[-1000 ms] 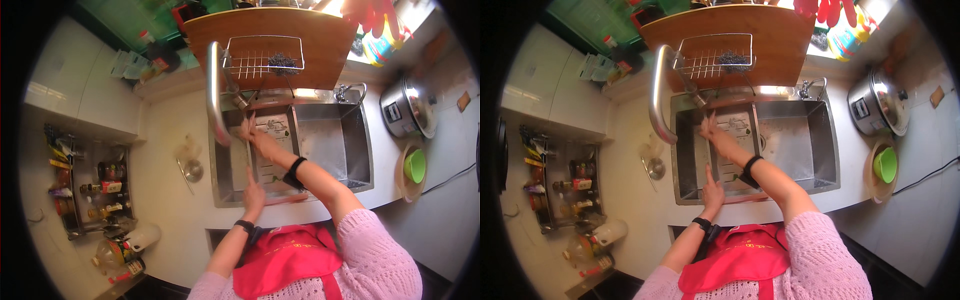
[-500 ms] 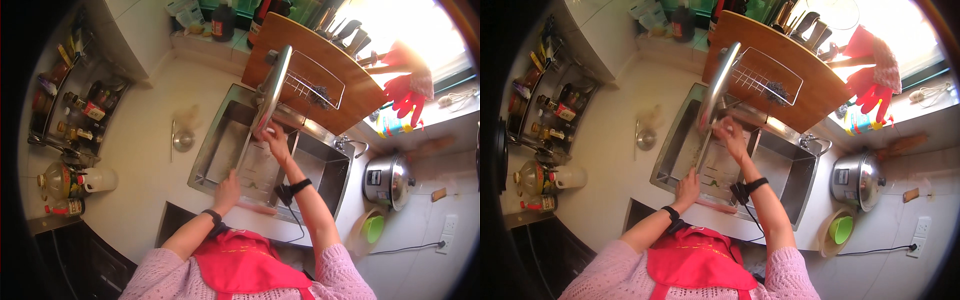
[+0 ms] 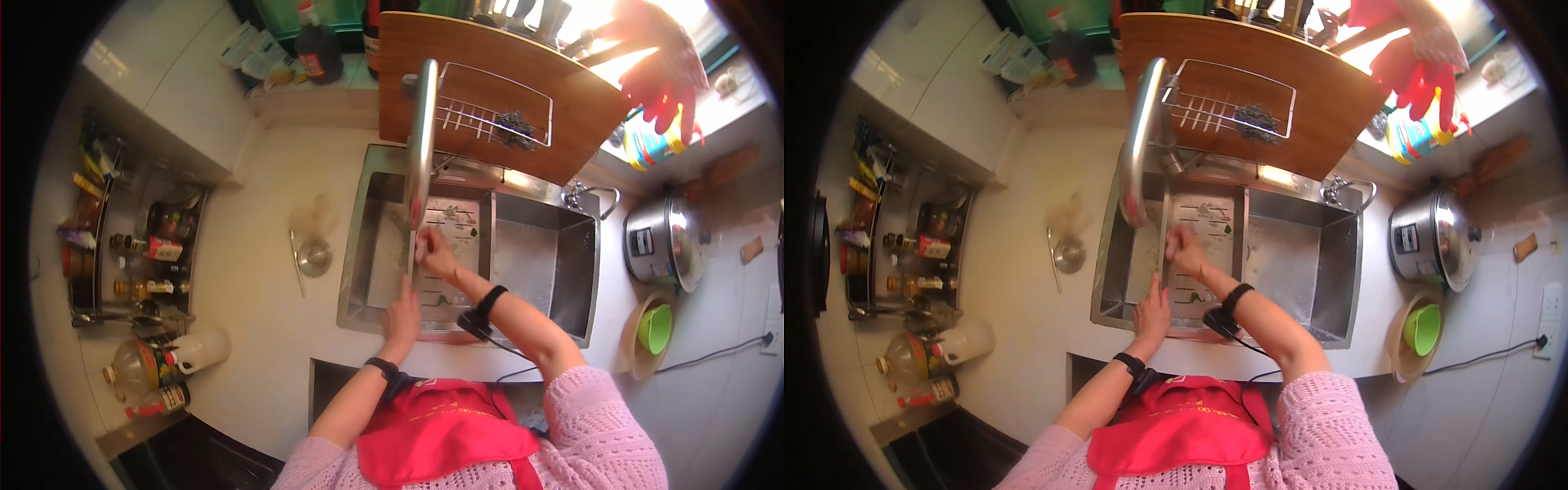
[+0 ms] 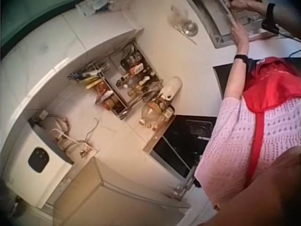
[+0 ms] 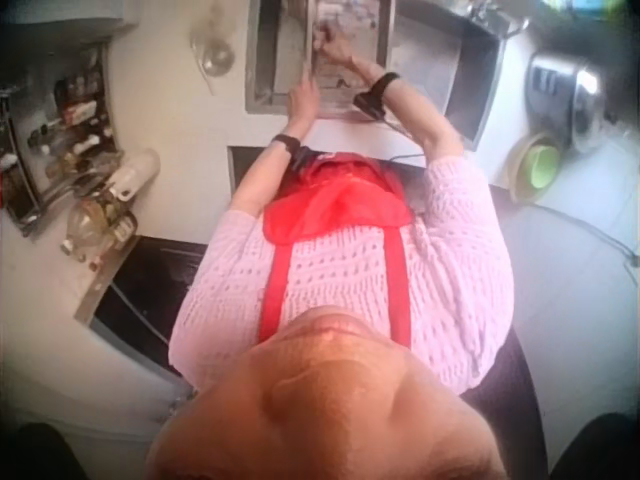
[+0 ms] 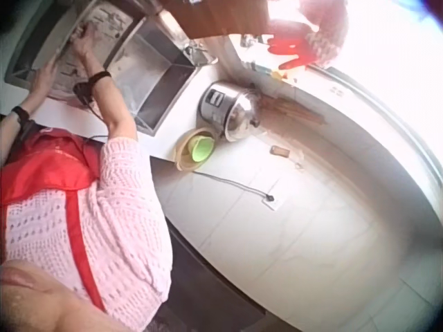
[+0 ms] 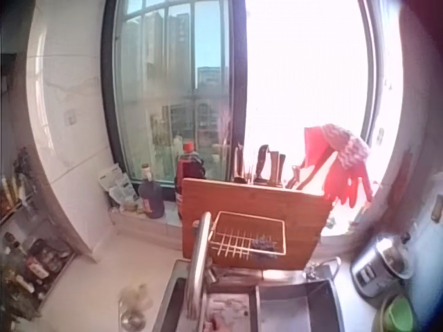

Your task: The person washes a plastic lid and then wipes down a metal organizer tray and the sink area with a cloth. They then assemble the metal tray by attaching a side component and inserting small pins into the pre-drilled holes.

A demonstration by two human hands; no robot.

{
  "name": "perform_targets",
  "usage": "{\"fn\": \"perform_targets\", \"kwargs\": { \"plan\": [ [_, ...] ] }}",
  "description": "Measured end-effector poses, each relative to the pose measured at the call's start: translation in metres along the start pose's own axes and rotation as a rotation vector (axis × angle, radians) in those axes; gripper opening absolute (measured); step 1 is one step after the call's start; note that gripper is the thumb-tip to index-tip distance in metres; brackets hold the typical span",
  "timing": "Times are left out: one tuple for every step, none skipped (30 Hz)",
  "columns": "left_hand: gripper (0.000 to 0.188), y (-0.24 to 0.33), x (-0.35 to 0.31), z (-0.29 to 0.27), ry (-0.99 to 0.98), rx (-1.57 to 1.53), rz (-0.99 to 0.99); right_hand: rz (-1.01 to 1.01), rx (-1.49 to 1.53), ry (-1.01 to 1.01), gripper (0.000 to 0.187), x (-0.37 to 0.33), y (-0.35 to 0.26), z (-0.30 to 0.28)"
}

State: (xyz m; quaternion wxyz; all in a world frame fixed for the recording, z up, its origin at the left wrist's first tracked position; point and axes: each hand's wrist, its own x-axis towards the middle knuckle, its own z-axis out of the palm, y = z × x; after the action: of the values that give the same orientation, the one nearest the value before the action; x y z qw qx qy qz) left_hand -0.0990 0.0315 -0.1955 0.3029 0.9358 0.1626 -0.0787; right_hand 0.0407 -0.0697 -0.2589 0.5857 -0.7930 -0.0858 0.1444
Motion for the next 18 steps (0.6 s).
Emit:
{"fn": "perform_targets", "kwargs": {
  "plan": [
    [0.049,0.001,0.000,0.002,0.030,-0.009,0.013,-0.082,-0.064,-0.114,0.014,-0.017,0.011,-0.002],
    [0.049,-0.005,-0.002,0.004,0.023,-0.002,0.017,-0.077,-0.058,-0.107,0.014,-0.029,0.005,0.001],
    [0.052,-0.013,-0.004,0.005,0.019,-0.039,-0.011,0.005,-0.118,-0.289,0.014,-0.042,-0.013,0.003],
    [0.056,-0.018,-0.005,0.004,0.016,-0.075,-0.027,0.085,-0.175,-0.460,0.013,-0.048,-0.028,0.002],
    [0.056,-0.011,-0.002,0.002,-0.001,-0.027,-0.003,0.085,-0.130,-0.428,0.013,-0.040,-0.035,-0.004],
    [0.059,-0.009,-0.002,0.001,-0.030,-0.017,-0.031,0.271,0.004,-0.253,0.014,-0.023,-0.043,-0.005],
    [0.062,-0.010,-0.003,0.000,-0.058,-0.006,-0.065,0.456,0.142,-0.084,0.016,-0.004,-0.049,-0.005],
    [0.062,-0.009,-0.003,-0.001,-0.064,0.016,-0.049,0.393,0.333,0.044,0.013,0.018,-0.041,-0.005],
    [0.064,-0.005,-0.003,-0.001,-0.052,0.010,-0.040,0.324,0.522,0.179,0.010,0.041,-0.031,-0.010],
    [0.067,-0.005,-0.004,0.000,-0.039,0.004,-0.043,0.264,0.643,0.266,0.011,0.059,-0.036,-0.015],
    [0.067,-0.003,-0.004,0.000,-0.048,0.026,-0.035,0.204,0.762,0.353,0.015,0.072,-0.040,-0.018],
    [0.066,0.002,-0.005,-0.001,-0.045,0.003,-0.032,0.209,0.782,0.371,0.015,0.078,-0.035,-0.019],
    [0.066,0.006,-0.004,-0.001,-0.045,-0.022,-0.027,0.186,0.811,0.368,0.016,0.081,-0.030,-0.020],
    [0.066,0.010,-0.002,0.002,-0.061,-0.004,-0.014,0.161,0.837,0.369,0.017,0.082,-0.024,-0.022],
    [0.062,0.010,-0.003,0.002,-0.029,-0.021,-0.001,0.176,0.854,0.370,0.017,0.079,-0.024,-0.019],
    [0.059,0.009,-0.003,0.001,0.003,-0.041,0.013,0.222,0.812,0.268,0.018,0.074,-0.024,-0.019],
    [0.059,0.008,-0.002,0.001,-0.008,-0.029,0.009,0.265,0.767,0.167,0.019,0.068,-0.024,-0.019],
    [0.054,0.010,-0.003,-0.001,0.019,-0.010,0.013,0.281,0.773,0.170,0.019,0.054,-0.023,-0.015]
  ]
}}
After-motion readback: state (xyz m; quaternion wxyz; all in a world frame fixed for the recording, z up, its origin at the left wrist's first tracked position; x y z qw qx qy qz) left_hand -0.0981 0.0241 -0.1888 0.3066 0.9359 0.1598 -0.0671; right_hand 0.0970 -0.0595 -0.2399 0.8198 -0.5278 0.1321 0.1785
